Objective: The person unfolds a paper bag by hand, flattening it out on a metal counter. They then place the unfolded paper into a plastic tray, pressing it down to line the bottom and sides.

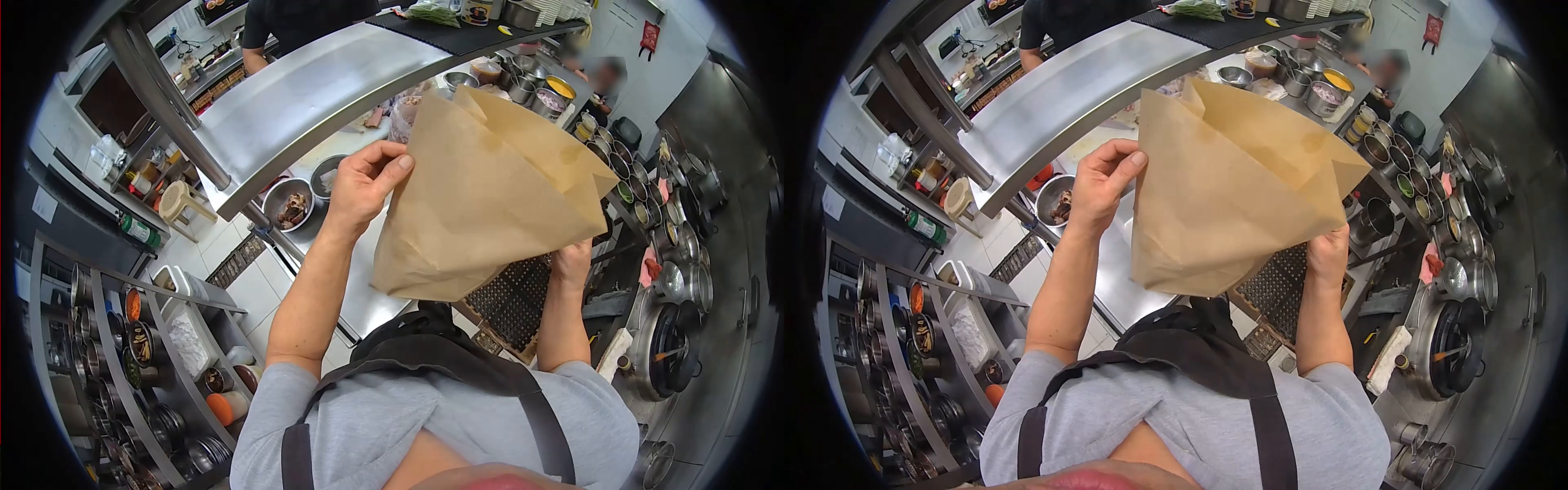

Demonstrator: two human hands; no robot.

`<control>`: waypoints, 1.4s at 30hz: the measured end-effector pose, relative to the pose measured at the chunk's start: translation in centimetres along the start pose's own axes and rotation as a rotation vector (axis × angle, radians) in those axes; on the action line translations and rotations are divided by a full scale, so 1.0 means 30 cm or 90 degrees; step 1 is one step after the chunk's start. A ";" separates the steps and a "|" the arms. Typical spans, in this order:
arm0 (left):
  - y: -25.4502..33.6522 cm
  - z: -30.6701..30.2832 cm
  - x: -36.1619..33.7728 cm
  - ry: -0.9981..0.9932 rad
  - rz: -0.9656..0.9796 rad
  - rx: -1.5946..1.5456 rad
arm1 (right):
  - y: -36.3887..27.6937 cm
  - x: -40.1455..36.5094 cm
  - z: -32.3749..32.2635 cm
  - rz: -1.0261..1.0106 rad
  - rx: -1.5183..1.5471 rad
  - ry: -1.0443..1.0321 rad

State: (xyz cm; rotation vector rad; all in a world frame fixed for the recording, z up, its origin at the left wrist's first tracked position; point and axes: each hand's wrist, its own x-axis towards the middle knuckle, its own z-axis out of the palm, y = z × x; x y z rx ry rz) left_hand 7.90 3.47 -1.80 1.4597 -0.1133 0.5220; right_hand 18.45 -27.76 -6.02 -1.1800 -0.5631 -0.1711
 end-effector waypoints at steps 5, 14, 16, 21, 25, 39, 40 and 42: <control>-0.003 -0.017 0.021 0.211 0.166 0.125 | 0.025 0.068 -0.128 0.108 -0.005 -0.042; 0.057 -0.043 0.205 0.444 0.337 0.378 | 0.062 0.053 -0.084 0.124 0.045 -0.059; 0.068 -0.067 0.235 0.445 0.342 0.360 | 0.125 -0.004 -0.062 0.173 -0.008 -0.040; 0.037 -0.075 0.201 0.186 0.138 0.030 | 0.142 0.060 -0.044 0.099 0.088 0.104; -0.106 0.021 0.067 0.131 -0.076 0.027 | 0.151 0.067 -0.069 0.119 0.058 0.140; -0.280 -0.023 0.078 0.275 0.044 0.418 | 0.200 -0.203 -0.219 0.352 0.011 0.135; -0.289 -0.033 0.083 0.275 0.038 0.446 | 0.203 -0.255 -0.172 0.370 -0.023 0.123; -0.291 -0.035 0.090 0.251 -0.035 0.357 | 0.224 -0.267 -0.094 0.353 -0.019 0.173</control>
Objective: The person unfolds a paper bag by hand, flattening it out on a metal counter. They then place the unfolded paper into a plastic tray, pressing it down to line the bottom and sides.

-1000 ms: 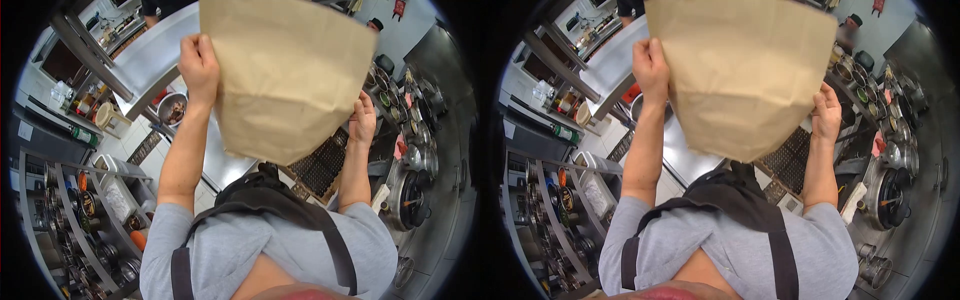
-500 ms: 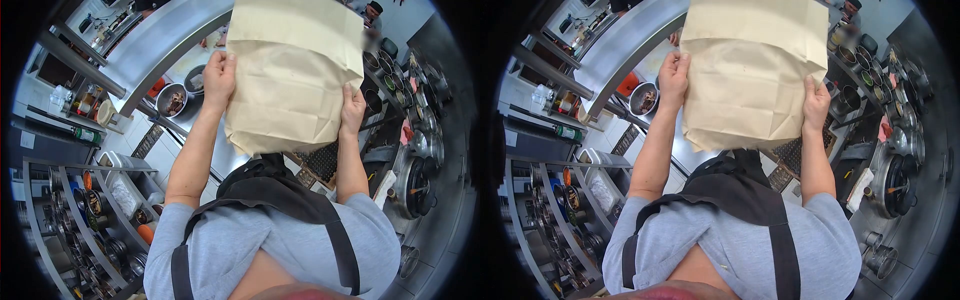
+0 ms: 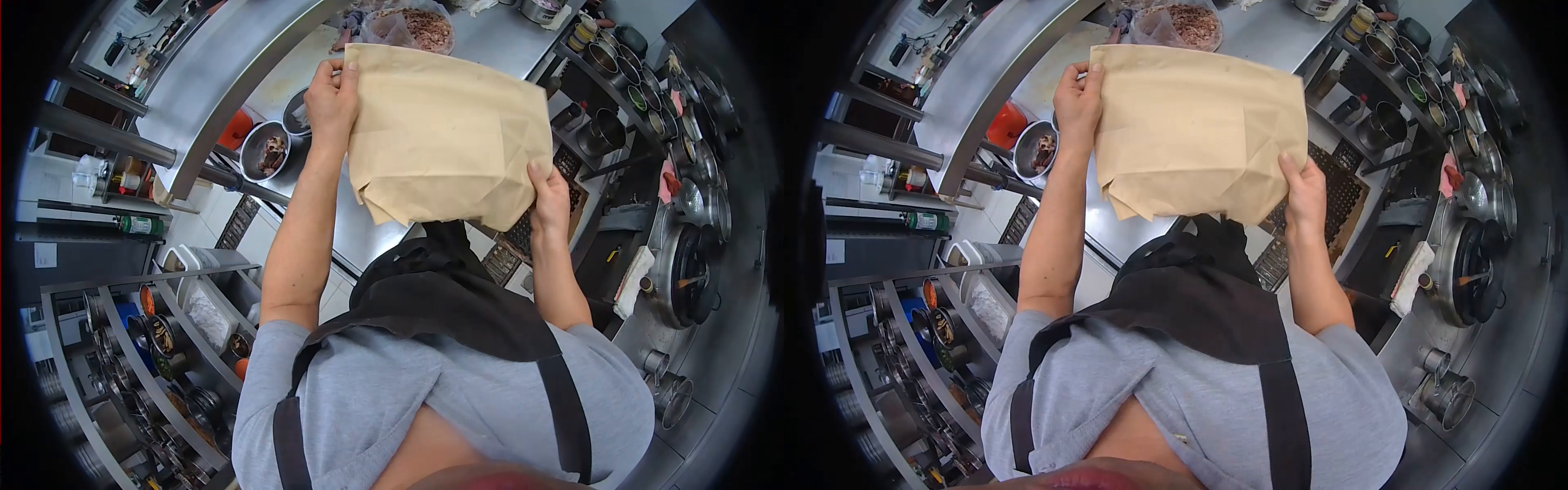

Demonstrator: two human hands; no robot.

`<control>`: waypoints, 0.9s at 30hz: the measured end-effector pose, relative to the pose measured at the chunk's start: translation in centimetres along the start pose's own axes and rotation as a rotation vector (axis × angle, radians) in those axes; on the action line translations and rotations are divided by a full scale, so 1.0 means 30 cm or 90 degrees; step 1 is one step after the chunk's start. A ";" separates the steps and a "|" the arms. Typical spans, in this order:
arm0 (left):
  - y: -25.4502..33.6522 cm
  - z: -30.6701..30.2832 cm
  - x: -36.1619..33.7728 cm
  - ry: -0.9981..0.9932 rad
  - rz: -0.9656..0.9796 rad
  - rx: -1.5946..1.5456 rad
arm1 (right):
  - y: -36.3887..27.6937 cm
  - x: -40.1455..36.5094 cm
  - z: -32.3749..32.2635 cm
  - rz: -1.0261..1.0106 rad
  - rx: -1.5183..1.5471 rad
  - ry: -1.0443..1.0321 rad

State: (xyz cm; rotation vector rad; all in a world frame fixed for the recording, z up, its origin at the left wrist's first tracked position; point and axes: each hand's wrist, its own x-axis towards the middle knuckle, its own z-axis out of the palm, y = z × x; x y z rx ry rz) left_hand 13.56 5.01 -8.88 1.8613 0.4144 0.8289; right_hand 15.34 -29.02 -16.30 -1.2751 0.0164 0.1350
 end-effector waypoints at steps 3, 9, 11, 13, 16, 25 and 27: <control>0.015 -0.007 -0.028 -0.094 -0.175 -0.176 | -0.019 0.069 0.009 0.012 0.072 -0.005; 0.027 -0.023 -0.145 -0.169 -0.191 -0.315 | -0.084 0.116 -0.005 -0.015 0.030 -0.031; 0.079 -0.048 -0.103 -0.144 -0.224 -0.339 | -0.120 0.144 -0.025 -0.016 -0.011 -0.053; 0.100 -0.064 -0.067 -0.153 -0.233 -0.326 | -0.175 0.164 -0.003 -0.045 -0.001 -0.064; 0.114 -0.089 -0.023 -0.151 -0.232 -0.365 | -0.269 0.167 0.025 -0.100 0.051 -0.077; 0.087 -0.133 0.081 -0.272 -0.343 -0.514 | -0.454 0.148 0.109 -0.844 -0.488 -0.105; 0.133 -0.144 0.071 -0.203 -0.339 -0.507 | -0.533 0.135 0.130 -0.896 -0.456 -0.178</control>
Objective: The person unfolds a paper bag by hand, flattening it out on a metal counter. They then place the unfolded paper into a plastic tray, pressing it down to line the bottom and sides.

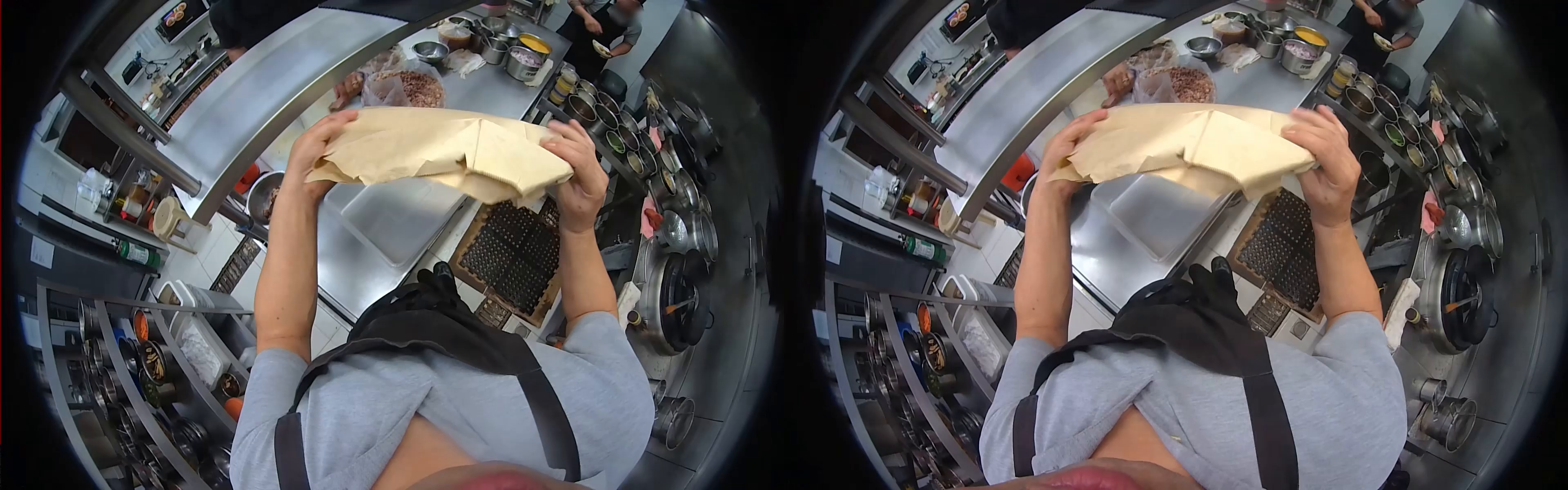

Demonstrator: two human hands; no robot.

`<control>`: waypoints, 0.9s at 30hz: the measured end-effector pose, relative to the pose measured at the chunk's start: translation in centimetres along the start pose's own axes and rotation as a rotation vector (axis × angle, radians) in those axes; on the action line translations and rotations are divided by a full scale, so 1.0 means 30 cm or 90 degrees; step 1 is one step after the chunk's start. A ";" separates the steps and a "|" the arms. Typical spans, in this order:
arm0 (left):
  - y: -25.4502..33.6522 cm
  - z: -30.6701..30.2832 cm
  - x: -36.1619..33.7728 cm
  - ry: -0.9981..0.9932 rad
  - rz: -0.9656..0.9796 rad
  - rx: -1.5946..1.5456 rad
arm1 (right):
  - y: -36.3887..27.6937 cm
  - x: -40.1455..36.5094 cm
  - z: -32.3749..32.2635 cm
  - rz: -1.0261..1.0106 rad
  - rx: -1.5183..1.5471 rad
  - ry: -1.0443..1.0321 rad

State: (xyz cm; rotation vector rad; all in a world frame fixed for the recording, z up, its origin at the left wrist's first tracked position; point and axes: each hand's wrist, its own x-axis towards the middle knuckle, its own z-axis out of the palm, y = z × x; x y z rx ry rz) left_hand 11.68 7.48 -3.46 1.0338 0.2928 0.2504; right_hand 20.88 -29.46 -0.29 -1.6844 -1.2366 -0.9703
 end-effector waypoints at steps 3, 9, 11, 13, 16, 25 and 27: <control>0.067 -0.063 -0.047 -0.229 0.054 -0.068 | 0.027 0.020 -0.007 0.203 0.173 0.077; 0.197 0.008 -0.181 -0.003 0.336 0.435 | 0.017 0.154 0.032 0.427 0.434 0.143; 0.205 0.052 -0.164 -0.008 0.424 0.400 | 0.017 0.177 0.062 0.437 0.482 0.109; 0.224 0.061 -0.172 -0.030 0.414 0.321 | 0.043 0.180 0.082 0.408 0.499 0.074; 0.210 0.074 -0.182 0.002 0.446 0.218 | 0.049 0.157 0.091 0.450 0.504 0.034; 0.157 0.068 -0.201 0.072 0.595 0.384 | 0.027 0.079 0.090 0.459 0.475 0.036; 0.182 0.109 -0.236 0.077 0.640 0.320 | 0.012 0.074 0.092 0.447 0.445 0.069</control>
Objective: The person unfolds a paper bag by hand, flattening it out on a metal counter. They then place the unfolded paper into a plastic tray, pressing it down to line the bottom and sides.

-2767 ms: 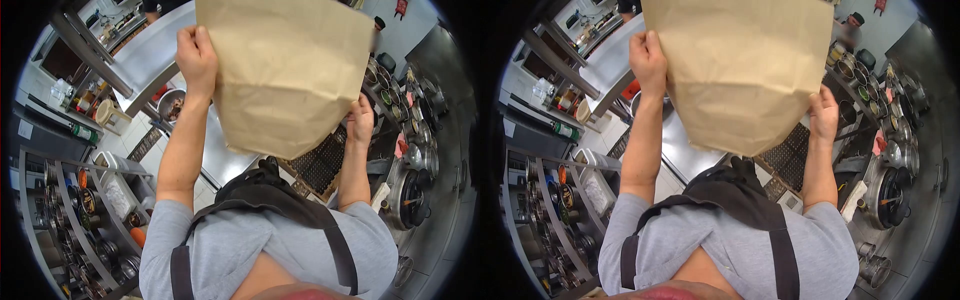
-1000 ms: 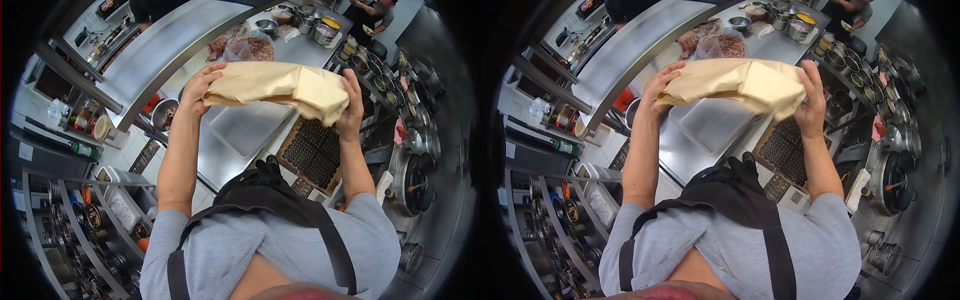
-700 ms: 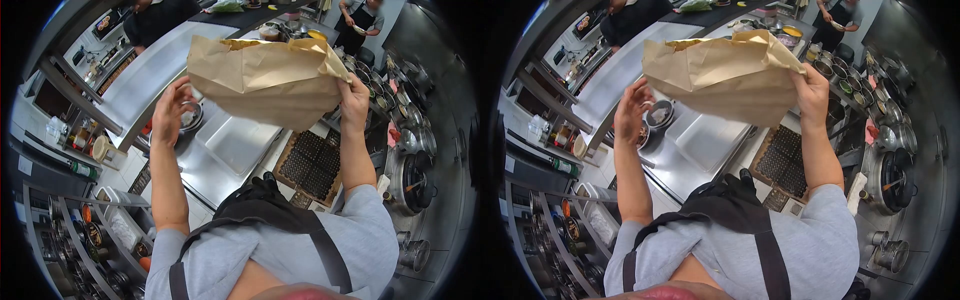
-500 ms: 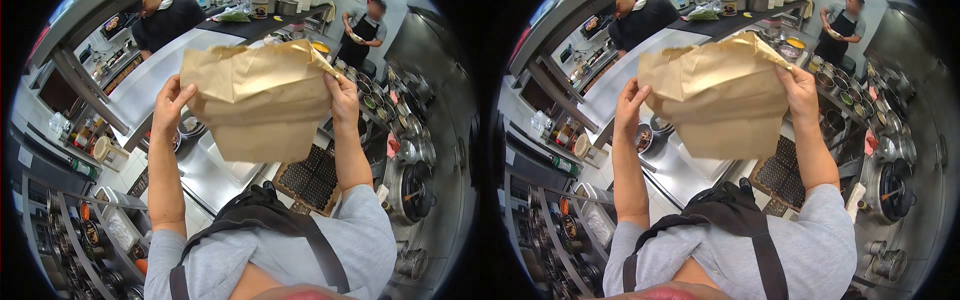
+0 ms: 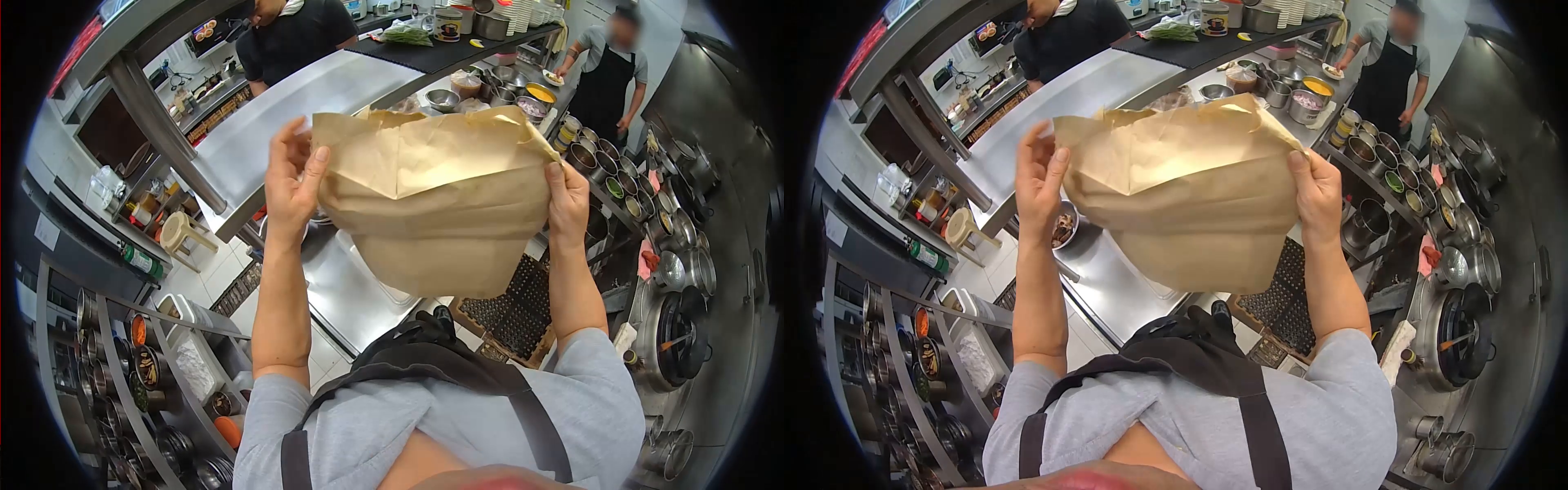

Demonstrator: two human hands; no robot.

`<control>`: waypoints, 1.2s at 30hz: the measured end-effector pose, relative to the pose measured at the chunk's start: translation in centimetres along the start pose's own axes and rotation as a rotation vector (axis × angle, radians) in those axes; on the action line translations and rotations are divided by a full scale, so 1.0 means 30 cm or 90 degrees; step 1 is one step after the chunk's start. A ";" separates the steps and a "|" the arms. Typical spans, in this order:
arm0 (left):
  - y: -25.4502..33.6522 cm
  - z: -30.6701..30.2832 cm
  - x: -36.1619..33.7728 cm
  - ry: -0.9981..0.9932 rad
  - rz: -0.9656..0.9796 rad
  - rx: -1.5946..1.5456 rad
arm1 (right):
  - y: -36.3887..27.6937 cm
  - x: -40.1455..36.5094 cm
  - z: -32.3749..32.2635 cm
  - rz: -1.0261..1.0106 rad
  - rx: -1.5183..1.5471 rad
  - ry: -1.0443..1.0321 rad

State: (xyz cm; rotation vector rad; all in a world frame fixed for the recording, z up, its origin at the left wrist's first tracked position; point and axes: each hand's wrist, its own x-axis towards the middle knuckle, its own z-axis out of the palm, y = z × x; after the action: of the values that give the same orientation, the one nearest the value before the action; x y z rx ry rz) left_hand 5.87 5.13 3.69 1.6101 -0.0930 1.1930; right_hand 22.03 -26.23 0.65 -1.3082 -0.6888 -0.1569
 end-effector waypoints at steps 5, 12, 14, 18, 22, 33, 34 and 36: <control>0.179 -0.027 0.084 -0.208 0.309 0.326 | 0.012 0.012 -0.013 -0.112 -0.095 0.002; 0.218 -0.005 0.166 -0.450 0.279 0.436 | -0.029 0.025 -0.001 -0.197 -0.153 0.001; 0.207 -0.002 0.197 -0.505 0.264 0.429 | -0.037 0.029 -0.003 -0.224 -0.179 -0.010; 0.207 0.011 0.215 -0.593 0.219 0.402 | -0.038 0.035 -0.002 -0.240 -0.197 -0.012; 0.170 -0.003 0.226 -0.619 0.241 0.370 | -0.054 0.029 0.009 -0.244 -0.207 -0.011; 0.205 -0.062 0.180 -0.587 0.123 0.250 | 0.002 0.028 -0.006 -0.202 -0.201 -0.019; 0.210 -0.070 0.180 -0.586 0.121 0.251 | 0.016 0.032 -0.023 -0.177 -0.181 -0.025; 0.221 -0.091 0.183 -0.564 0.153 0.299 | 0.023 0.036 -0.018 -0.150 -0.161 -0.031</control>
State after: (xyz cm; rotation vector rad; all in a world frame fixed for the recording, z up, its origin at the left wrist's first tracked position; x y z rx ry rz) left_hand 2.92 7.11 12.00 2.5080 -0.6199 0.6017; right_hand 23.40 -26.23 0.61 -1.4729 -0.8863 -0.4151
